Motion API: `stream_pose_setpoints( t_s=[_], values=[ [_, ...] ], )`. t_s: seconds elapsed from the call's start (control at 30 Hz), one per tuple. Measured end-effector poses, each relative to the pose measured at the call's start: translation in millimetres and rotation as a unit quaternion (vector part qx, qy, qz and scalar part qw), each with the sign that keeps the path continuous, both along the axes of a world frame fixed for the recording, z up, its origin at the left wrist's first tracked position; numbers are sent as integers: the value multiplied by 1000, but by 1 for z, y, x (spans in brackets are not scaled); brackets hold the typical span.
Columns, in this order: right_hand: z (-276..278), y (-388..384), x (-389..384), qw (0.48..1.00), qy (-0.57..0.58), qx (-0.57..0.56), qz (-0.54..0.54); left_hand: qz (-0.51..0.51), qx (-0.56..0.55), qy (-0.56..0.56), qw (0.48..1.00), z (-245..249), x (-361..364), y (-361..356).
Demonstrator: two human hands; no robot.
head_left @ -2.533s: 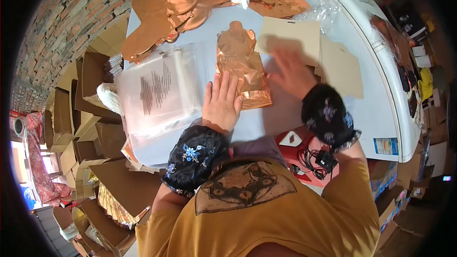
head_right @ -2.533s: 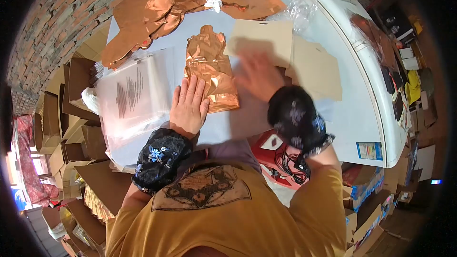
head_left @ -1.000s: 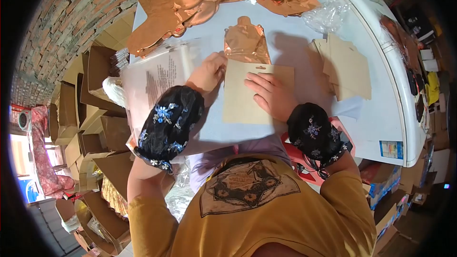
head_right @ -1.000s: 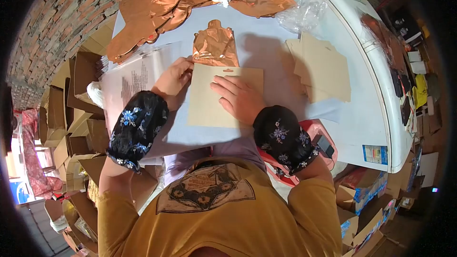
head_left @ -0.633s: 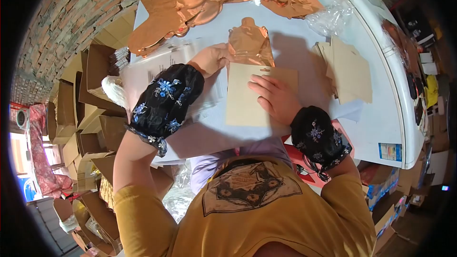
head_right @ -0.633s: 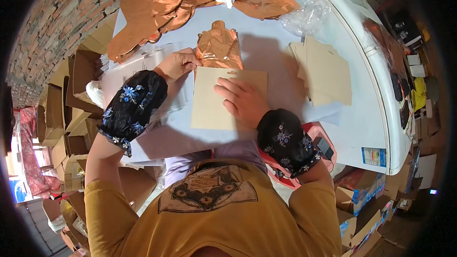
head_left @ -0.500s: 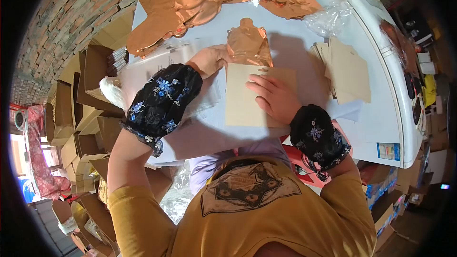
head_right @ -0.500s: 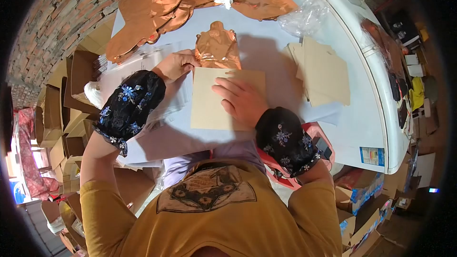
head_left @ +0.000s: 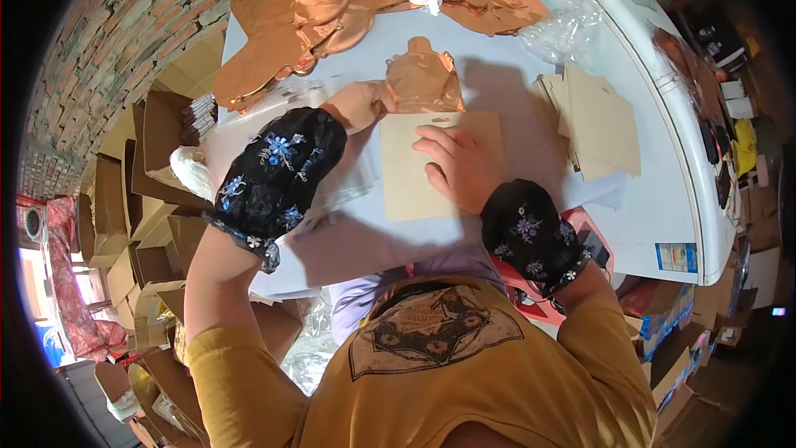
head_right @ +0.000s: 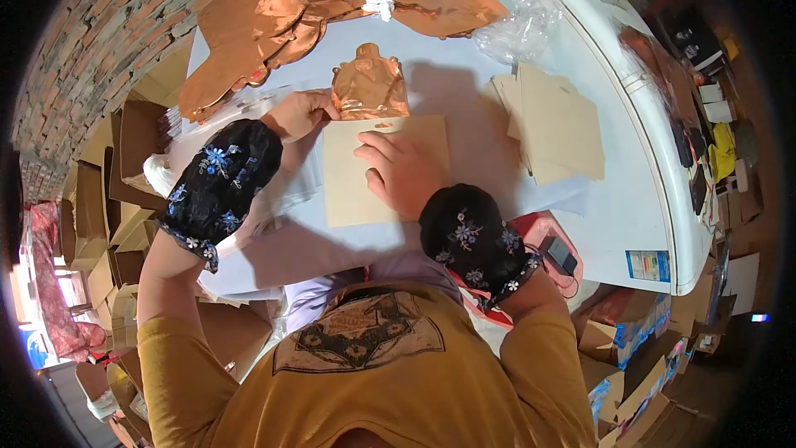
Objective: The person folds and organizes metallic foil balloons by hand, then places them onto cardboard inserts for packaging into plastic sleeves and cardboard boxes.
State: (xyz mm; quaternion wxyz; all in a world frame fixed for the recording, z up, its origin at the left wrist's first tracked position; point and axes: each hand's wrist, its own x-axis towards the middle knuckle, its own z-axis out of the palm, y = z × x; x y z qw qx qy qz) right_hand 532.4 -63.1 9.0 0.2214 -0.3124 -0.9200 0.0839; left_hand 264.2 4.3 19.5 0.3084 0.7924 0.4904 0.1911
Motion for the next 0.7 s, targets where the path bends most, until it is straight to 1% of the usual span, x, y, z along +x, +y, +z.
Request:
stream_pose_setpoints(
  t_s=[0.03, 0.13, 0.23, 0.33, 0.43, 0.47, 0.53, 0.63, 0.7],
  values=[
    [-1, 0, -1, 1000, 2, 0, -1, 1, -15, -4, 1000, 2, 0, 2],
    [0, -1, -2, 1000, 4, -9, -5, 8, -10, 37, 999, 4, 5, 7],
    [3, -2, -2, 1000, 10, -11, -10, 14, -32, 33, 999, 2, 2, 10],
    [1, -2, -3, 1000, 22, 1, -8, 155, 71, 102, 980, 2, 8, 14],
    [1, -1, -3, 1000, 25, 4, -6, 160, 116, 144, 970, -7, 13, 19],
    [2, -1, -3, 1000, 24, 2, -6, 171, 76, 144, 972, -8, 15, 22],
    [7, -3, -3, 1000, 15, 4, -7, 193, -4, 142, 971, 11, 26, 21],
    [7, -2, -4, 1000, 13, 5, -7, 208, 3, 182, 961, 10, 29, 26],
    [6, -1, -4, 1000, 17, 5, -5, 199, -23, 190, 961, 17, 32, 26]
  ],
)
